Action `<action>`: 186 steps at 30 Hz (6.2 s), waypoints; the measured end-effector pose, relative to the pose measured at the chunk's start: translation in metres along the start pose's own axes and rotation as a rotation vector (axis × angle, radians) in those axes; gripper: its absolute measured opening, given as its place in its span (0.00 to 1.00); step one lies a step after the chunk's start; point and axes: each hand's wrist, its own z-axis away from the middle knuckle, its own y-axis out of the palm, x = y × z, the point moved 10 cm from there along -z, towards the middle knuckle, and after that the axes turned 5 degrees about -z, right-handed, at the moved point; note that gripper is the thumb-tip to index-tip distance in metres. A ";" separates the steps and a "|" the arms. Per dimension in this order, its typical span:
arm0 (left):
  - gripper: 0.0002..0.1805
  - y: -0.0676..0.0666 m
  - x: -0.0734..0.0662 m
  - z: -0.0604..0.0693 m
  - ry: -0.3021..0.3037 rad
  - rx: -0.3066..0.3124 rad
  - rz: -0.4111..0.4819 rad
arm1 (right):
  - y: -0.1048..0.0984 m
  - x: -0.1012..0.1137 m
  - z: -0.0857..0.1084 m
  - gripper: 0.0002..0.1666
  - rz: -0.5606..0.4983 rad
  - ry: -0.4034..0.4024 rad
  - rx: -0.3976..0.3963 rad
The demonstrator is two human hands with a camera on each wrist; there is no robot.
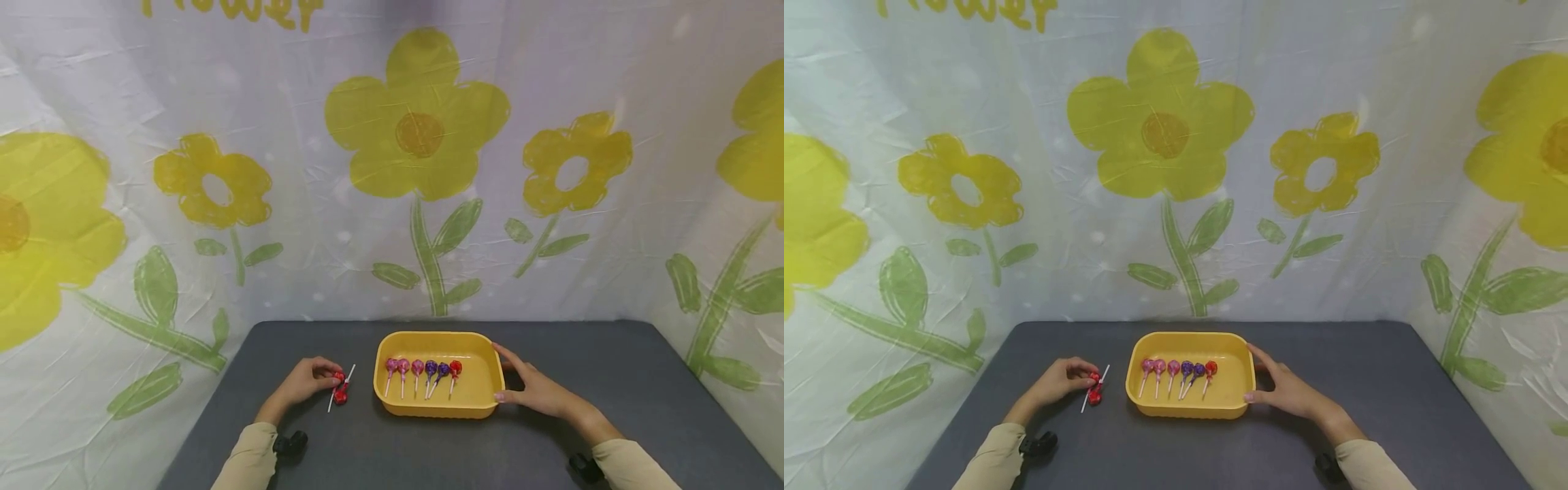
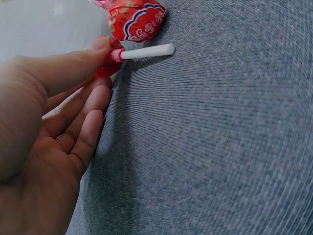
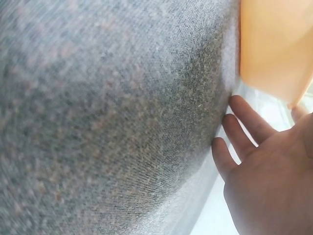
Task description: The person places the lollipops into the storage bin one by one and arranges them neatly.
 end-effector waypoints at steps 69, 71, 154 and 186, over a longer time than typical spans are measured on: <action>0.12 0.106 -0.214 -0.114 0.243 0.164 0.206 | 0.001 -0.004 -0.002 0.56 -0.011 0.009 -0.021; 0.11 0.112 -0.215 -0.115 0.234 0.167 0.206 | 0.002 -0.005 -0.002 0.56 -0.017 0.010 -0.018; 0.11 0.159 -0.202 -0.131 0.132 0.231 0.120 | 0.004 0.001 -0.001 0.54 -0.035 -0.043 -0.019; 0.09 0.165 -0.199 -0.129 0.110 0.245 0.067 | 0.004 -0.002 -0.002 0.54 -0.054 -0.059 -0.020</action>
